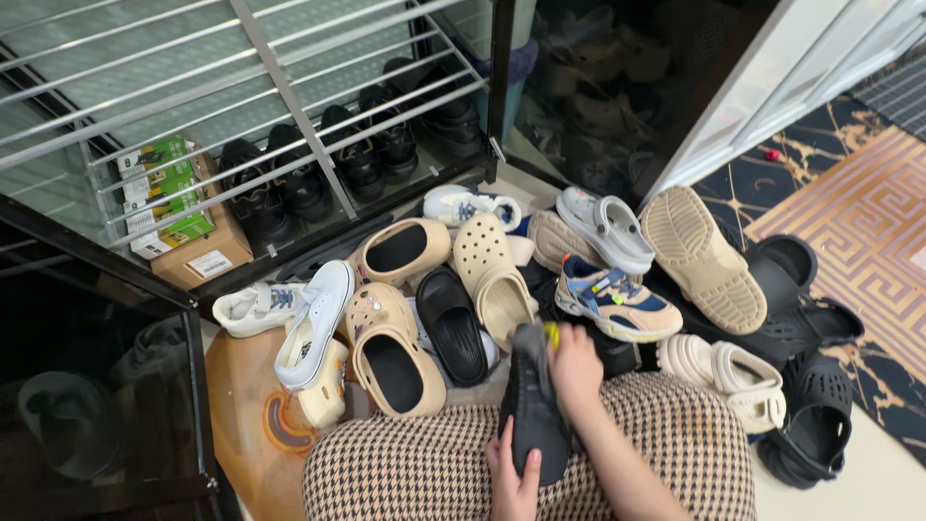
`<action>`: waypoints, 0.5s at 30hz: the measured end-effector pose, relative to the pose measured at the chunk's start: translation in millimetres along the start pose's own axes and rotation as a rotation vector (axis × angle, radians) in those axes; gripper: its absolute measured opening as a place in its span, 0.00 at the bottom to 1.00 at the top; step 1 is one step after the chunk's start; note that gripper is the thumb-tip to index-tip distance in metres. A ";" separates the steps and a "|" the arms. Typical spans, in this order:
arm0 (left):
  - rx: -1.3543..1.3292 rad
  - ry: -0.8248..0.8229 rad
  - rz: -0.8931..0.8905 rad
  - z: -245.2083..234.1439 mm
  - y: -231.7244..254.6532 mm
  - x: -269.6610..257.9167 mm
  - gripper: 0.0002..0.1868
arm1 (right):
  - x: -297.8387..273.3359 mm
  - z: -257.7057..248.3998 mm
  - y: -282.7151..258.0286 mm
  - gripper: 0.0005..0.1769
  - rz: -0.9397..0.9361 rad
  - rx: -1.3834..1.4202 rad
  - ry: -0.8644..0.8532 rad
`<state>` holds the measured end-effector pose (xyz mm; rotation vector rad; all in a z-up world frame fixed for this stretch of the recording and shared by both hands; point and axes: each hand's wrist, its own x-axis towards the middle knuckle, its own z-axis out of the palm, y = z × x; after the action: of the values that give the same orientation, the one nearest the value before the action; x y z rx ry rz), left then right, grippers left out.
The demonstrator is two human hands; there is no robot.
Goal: The person sits on the floor and wipes multiple pairs of shoes with a yellow cloth. They handle black sandals, beige clogs, and white sneakers, wiping the uppers and soles before placing them back in a pile.
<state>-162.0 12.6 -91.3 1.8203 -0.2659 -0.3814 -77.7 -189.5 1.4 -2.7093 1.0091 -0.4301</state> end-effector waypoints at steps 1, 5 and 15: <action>-0.027 -0.013 -0.028 -0.1 2.2 -6.6 0.35 | 16.0 10.9 4.7 0.16 0.076 -0.035 -0.028; -0.074 0.020 0.027 -3.7 -2.0 -13.4 0.37 | 34.3 33.6 13.6 0.25 0.128 0.167 -0.066; -0.428 -0.058 0.050 -20.1 34.1 -10.6 0.44 | -104.9 -15.3 64.4 0.37 0.198 0.385 -0.597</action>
<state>-163.4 24.9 -52.2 1.3821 -0.2483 -0.4207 -197.3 -169.0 -24.2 -2.1567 0.8894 0.1985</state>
